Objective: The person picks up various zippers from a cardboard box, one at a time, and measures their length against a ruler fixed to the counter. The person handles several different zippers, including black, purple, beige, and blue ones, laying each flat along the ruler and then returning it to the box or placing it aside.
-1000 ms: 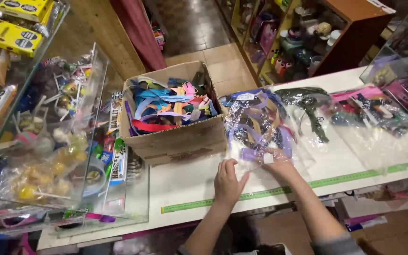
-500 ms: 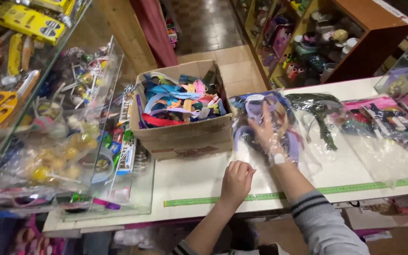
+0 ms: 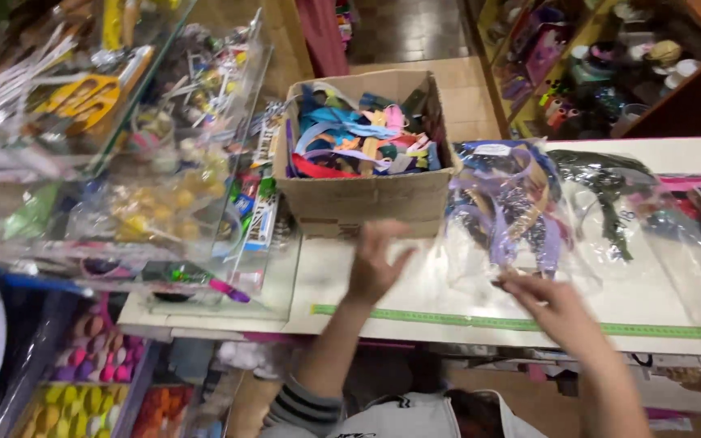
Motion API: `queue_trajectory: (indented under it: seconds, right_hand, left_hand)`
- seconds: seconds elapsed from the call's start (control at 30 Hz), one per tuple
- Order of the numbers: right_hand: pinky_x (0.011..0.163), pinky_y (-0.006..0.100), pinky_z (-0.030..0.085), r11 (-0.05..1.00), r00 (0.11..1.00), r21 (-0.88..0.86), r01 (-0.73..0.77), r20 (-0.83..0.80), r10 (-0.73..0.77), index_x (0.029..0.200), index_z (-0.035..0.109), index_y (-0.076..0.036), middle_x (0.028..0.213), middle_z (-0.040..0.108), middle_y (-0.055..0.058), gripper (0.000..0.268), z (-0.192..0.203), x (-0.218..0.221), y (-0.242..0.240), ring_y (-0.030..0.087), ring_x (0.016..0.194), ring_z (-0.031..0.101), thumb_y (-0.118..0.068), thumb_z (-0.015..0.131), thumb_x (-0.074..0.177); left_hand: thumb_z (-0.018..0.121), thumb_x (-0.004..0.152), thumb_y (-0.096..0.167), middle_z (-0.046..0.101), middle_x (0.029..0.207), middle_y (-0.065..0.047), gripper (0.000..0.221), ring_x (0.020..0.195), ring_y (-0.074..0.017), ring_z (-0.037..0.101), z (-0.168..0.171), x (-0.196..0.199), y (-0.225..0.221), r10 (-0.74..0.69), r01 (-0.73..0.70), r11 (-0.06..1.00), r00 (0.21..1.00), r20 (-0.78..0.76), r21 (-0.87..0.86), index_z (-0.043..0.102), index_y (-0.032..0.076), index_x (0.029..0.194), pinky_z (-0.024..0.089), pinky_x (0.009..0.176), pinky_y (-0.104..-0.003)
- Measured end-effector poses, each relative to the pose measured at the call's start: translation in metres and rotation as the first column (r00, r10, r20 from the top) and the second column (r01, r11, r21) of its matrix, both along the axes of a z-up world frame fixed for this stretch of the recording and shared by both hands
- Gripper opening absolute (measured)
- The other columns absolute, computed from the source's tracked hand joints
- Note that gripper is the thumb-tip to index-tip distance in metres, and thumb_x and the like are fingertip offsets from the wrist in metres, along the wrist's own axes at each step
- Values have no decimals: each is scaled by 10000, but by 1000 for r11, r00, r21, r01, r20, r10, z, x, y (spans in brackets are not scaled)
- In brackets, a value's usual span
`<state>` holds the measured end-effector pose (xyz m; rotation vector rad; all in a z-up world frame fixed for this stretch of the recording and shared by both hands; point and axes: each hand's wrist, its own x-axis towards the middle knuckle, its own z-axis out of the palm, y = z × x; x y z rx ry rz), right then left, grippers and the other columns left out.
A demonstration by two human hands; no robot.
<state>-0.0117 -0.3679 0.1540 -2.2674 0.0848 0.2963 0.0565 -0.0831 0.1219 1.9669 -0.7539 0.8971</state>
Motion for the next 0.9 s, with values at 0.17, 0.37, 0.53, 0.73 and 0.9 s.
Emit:
queue_trajectory:
  seconds: [0.17,0.37,0.53,0.73,0.9]
  right_hand:
    - [517,246,472,957,795,80,-279,578,183,981,737,-75,759,745,47,206,99,46,47,120,599,640,-204,585,931]
    - [768,436,531,858,697,-420,-296,520,495,882,765,-84,752,732,121,179,94,229,151,324,789,699,-203,664,794]
    - [782,398,574,636,825,-694,-337,107,554,832,789,-105,844,764,99,231,68,303,177,272,893,735,-196,591,754]
    - [855,419,561,729,826,-513,-454,65,560,956,771,-172,932,752,119,270,33,336,162,332,971,697,-257,605,761]
    - [753,511,498,884,641,-286,-368,610,465,815,705,-123,795,709,121,108,51,327,161,370,858,670,-198,651,759]
  left_hand:
    - [636,926,73,604,937,-107,81,888,-280,543,87,30,41,206,-217,975,961,185,44,577,29,960,415,822,-385]
    - [646,877,204,616,838,-64,86,837,-294,588,92,159,79,298,-333,926,934,195,181,612,125,868,461,816,-402]
    - [647,823,233,655,837,-113,126,862,-355,637,62,227,79,384,-321,826,922,-45,463,655,111,854,529,771,-450]
    - [694,818,289,662,954,-79,203,1003,-318,622,71,207,74,340,-110,801,892,-296,588,669,140,954,533,851,-426]
    - [749,784,225,632,1073,-87,356,1038,-315,610,73,207,72,332,-221,832,933,-138,509,620,134,1103,534,884,-410]
